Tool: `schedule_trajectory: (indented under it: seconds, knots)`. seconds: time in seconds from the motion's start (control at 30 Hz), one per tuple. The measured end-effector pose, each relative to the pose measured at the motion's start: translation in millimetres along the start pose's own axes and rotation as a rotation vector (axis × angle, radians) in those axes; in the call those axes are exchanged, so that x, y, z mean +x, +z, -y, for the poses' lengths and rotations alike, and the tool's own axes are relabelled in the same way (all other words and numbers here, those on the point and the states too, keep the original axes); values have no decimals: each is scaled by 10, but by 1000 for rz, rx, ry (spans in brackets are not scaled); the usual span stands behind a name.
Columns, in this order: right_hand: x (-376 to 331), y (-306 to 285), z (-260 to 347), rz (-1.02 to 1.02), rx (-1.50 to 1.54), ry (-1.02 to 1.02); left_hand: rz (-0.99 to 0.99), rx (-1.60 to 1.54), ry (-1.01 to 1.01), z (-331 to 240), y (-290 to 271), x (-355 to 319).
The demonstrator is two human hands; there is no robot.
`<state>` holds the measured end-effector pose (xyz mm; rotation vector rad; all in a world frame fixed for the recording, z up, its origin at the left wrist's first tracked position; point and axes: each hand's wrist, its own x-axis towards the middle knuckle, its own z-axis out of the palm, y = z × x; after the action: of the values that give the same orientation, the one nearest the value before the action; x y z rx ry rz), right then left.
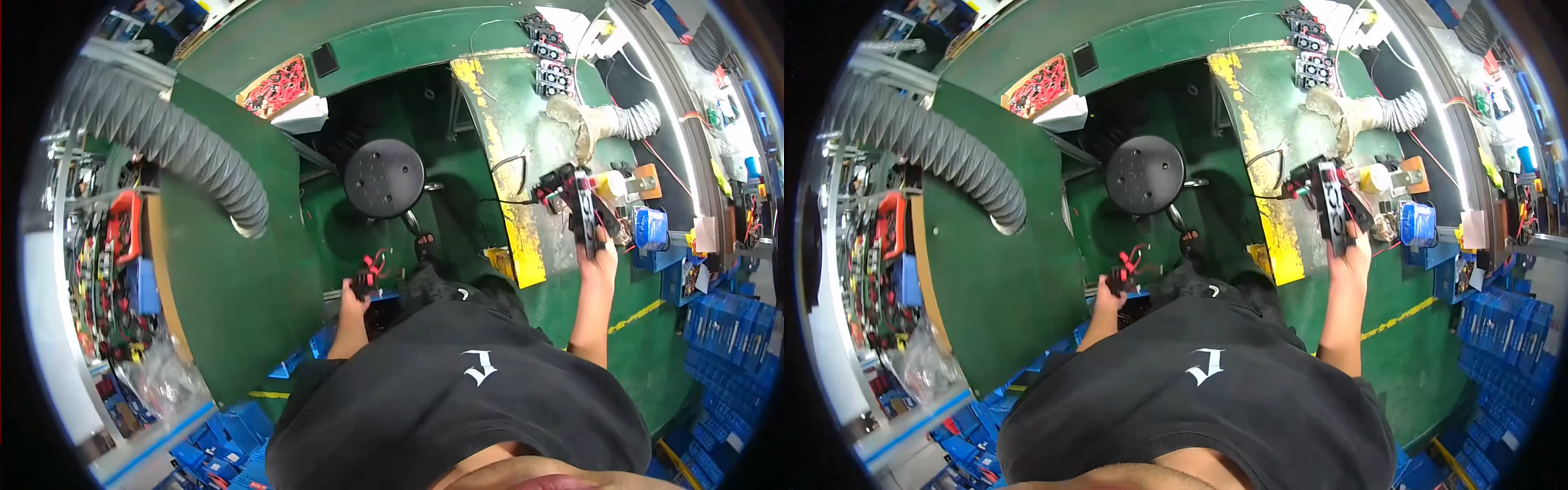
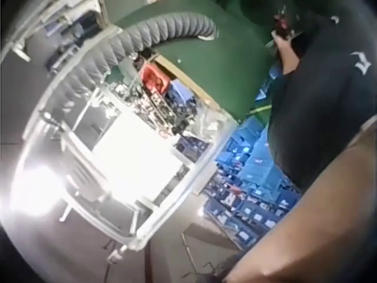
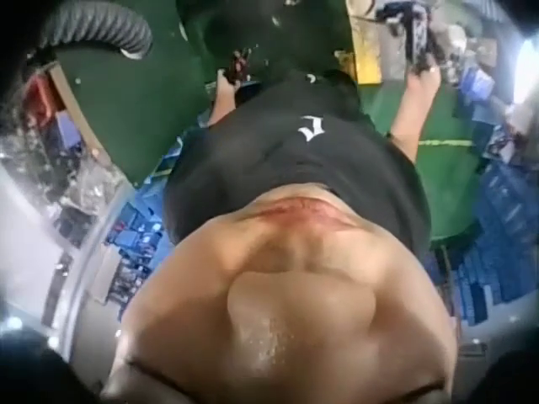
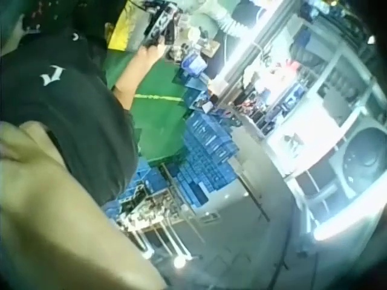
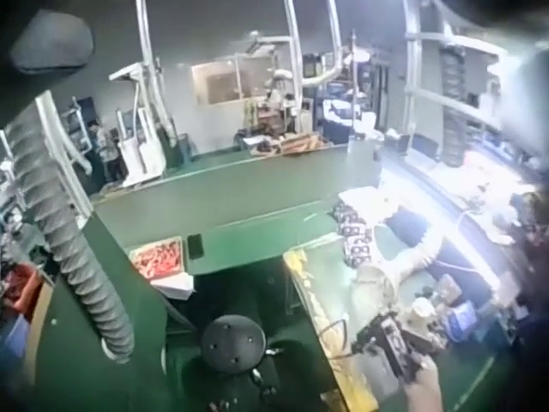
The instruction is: Soldering wires to a small cooling fan assembly and components at a mechanical workbench.
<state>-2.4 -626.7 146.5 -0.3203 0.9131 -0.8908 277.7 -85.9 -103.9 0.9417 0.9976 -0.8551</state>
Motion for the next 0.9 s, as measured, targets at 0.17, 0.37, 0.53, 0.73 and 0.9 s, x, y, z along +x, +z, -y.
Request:
schedule_trajectory:
  seconds: [0.17, 0.37, 0.53, 0.73, 0.9]
  knots:
    - [414, 715, -188, -75, -35, 20, -8, 180, 151, -675, 1319, 63]
    - [916, 1227, -356, -129, -140, 98, -48, 199, 133, -823, 1625, -149]
    - [1252, 1309, -562, -137, -54, 84, 14, 267, 61, -890, 1827, -424]
    - [1362, 1310, -668, -242, -6, 164, -7, 372, 94, -1277, 2368, -312]
    - [1428, 1249, -780, -200, 34, 78, 136, 509, 125, -1322, 3414, -238]
